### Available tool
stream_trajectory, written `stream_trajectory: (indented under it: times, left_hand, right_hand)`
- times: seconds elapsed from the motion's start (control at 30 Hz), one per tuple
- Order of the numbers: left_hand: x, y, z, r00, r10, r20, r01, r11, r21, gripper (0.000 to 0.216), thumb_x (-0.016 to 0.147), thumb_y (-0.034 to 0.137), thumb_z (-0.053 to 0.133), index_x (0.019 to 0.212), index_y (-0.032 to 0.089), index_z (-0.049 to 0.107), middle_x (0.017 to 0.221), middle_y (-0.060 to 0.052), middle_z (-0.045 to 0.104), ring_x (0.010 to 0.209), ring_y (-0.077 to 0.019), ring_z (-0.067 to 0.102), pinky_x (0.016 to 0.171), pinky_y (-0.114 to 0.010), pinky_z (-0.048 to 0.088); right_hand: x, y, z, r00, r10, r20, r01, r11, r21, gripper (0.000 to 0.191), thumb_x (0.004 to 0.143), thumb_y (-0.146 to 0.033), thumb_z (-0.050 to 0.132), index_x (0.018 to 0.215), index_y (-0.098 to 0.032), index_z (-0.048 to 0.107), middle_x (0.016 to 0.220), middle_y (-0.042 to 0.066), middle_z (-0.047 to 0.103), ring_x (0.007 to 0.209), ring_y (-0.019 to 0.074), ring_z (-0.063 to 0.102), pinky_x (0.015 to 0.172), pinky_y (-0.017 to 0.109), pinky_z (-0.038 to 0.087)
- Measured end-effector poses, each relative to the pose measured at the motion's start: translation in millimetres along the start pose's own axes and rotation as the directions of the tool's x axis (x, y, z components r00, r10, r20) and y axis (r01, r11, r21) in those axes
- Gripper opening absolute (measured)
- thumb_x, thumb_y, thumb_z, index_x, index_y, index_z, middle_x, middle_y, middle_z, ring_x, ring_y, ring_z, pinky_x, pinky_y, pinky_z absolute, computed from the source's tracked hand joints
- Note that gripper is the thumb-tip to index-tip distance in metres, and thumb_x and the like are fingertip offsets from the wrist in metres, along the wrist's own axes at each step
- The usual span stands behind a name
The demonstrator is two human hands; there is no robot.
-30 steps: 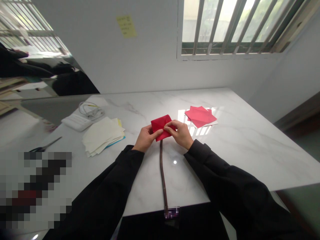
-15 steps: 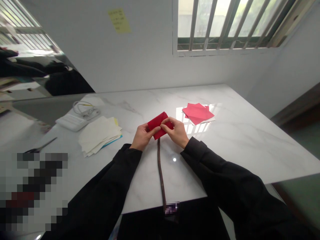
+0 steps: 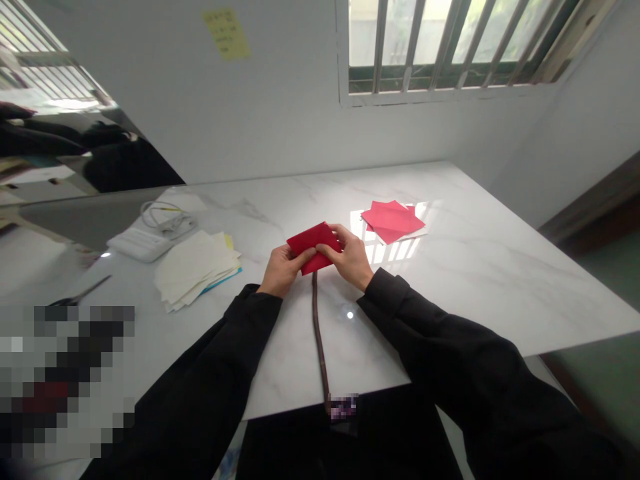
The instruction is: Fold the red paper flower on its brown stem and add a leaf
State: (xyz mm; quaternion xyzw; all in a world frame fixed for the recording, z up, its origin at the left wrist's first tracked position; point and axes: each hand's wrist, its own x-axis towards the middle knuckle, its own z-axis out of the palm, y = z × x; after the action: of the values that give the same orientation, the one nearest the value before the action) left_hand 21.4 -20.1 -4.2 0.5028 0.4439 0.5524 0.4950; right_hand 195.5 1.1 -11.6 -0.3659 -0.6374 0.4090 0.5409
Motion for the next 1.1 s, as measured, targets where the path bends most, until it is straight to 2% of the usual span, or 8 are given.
stream_trajectory:
  times: [0.1, 0.23, 0.37, 0.47, 0.57, 0.7, 0.77, 1.1]
  left_hand:
    - [0.8, -2.3, 0.0, 1.0, -0.016, -0.012, 0.016, 1.0, -0.013, 0.054, 0.067, 0.051, 0.095, 0.101, 0.012, 0.081, 0.099, -0.011, 0.082, 0.087, -0.0249, 0.075, 0.088, -0.039, 0.061]
    - [0.8, -3.7, -0.2, 0.999, -0.04, -0.025, 0.039, 0.998, -0.049, 0.052, 0.065, 0.048, 0.097, 0.099, 0.012, 0.081, 0.095, -0.01, 0.082, 0.083, -0.0224, 0.074, 0.085, -0.037, 0.06]
    - [0.8, -3.0, -2.0, 0.998, -0.05, -0.027, 0.048, 0.997, -0.057, 0.054, 0.065, 0.05, 0.096, 0.099, 0.011, 0.08, 0.094, -0.01, 0.082, 0.085, -0.0245, 0.075, 0.088, -0.039, 0.06]
    - [1.7, -3.4, -3.2, 0.998, -0.058, -0.028, 0.057, 0.997, -0.056, 0.058, 0.065, 0.054, 0.096, 0.1, 0.01, 0.08, 0.092, -0.011, 0.081, 0.086, -0.026, 0.076, 0.088, -0.04, 0.06]
    - [2.4, -4.9, -3.5, 0.996, -0.076, -0.04, 0.073, 0.995, -0.064, 0.061, 0.064, 0.056, 0.095, 0.101, 0.01, 0.08, 0.094, -0.012, 0.081, 0.086, -0.0265, 0.076, 0.088, -0.041, 0.06]
    - [1.8, -5.6, -3.2, 0.996, -0.076, -0.041, 0.072, 0.994, -0.076, 0.065, 0.063, 0.057, 0.096, 0.105, 0.01, 0.08, 0.098, -0.012, 0.082, 0.088, -0.0266, 0.076, 0.089, -0.04, 0.06]
    - [1.2, -5.0, -3.2, 0.996, -0.076, -0.041, 0.073, 0.995, -0.07, 0.065, 0.063, 0.057, 0.096, 0.106, 0.01, 0.08, 0.098, -0.012, 0.082, 0.088, -0.0261, 0.076, 0.088, -0.04, 0.06]
    - [1.7, -0.2, -4.0, 0.998, -0.066, -0.014, 0.065, 0.997, -0.035, 0.055, 0.068, 0.057, 0.092, 0.097, 0.011, 0.081, 0.087, -0.009, 0.08, 0.076, -0.0206, 0.071, 0.076, -0.032, 0.056]
  right_hand:
    - [0.1, -1.0, 0.5, 1.0, -0.003, -0.006, 0.003, 1.0, -0.026, 0.029, 0.088, -0.036, 0.076, 0.113, -0.021, 0.07, 0.103, 0.005, 0.077, 0.09, 0.0219, 0.073, 0.081, 0.034, 0.061]
    - [0.6, -0.3, 0.4, 1.0, 0.01, 0.0, -0.01, 0.999, -0.032, 0.033, 0.088, -0.041, 0.077, 0.113, -0.021, 0.07, 0.104, 0.006, 0.077, 0.091, 0.022, 0.073, 0.08, 0.034, 0.062]
    - [-0.4, -1.6, -0.1, 0.999, 0.036, 0.002, -0.036, 0.999, 0.034, 0.06, 0.085, -0.048, 0.083, 0.136, -0.025, 0.062, 0.109, 0.007, 0.074, 0.087, 0.0223, 0.075, 0.075, 0.035, 0.066]
    - [-1.9, -7.2, -1.6, 1.0, -0.009, -0.014, 0.009, 1.0, -0.01, 0.074, 0.082, -0.049, 0.086, 0.147, -0.03, 0.055, 0.121, 0.009, 0.07, 0.082, 0.0205, 0.073, 0.069, 0.034, 0.067]
    - [-2.1, -13.4, -4.4, 0.994, -0.113, -0.013, 0.111, 0.987, -0.115, 0.062, 0.087, -0.048, 0.084, 0.143, -0.032, 0.061, 0.134, 0.011, 0.063, 0.095, 0.0232, 0.072, 0.068, 0.034, 0.067]
    - [0.6, -14.5, -8.9, 0.966, -0.254, 0.056, 0.259, 0.931, -0.258, 0.017, 0.093, -0.039, 0.078, 0.106, -0.028, 0.079, 0.139, 0.01, 0.059, 0.113, 0.0269, 0.068, 0.092, 0.044, 0.065]
    - [2.3, -12.0, -10.8, 0.955, -0.284, 0.083, 0.296, 0.901, -0.317, 0.006, 0.093, -0.034, 0.079, 0.093, -0.027, 0.08, 0.136, 0.008, 0.061, 0.114, 0.027, 0.068, 0.1, 0.047, 0.061]
    - [4.5, -12.1, -15.2, 0.946, -0.289, 0.144, 0.322, 0.882, -0.344, 0.005, 0.096, -0.025, 0.074, 0.094, -0.025, 0.079, 0.106, 0.006, 0.069, 0.096, 0.0224, 0.068, 0.088, 0.037, 0.057]
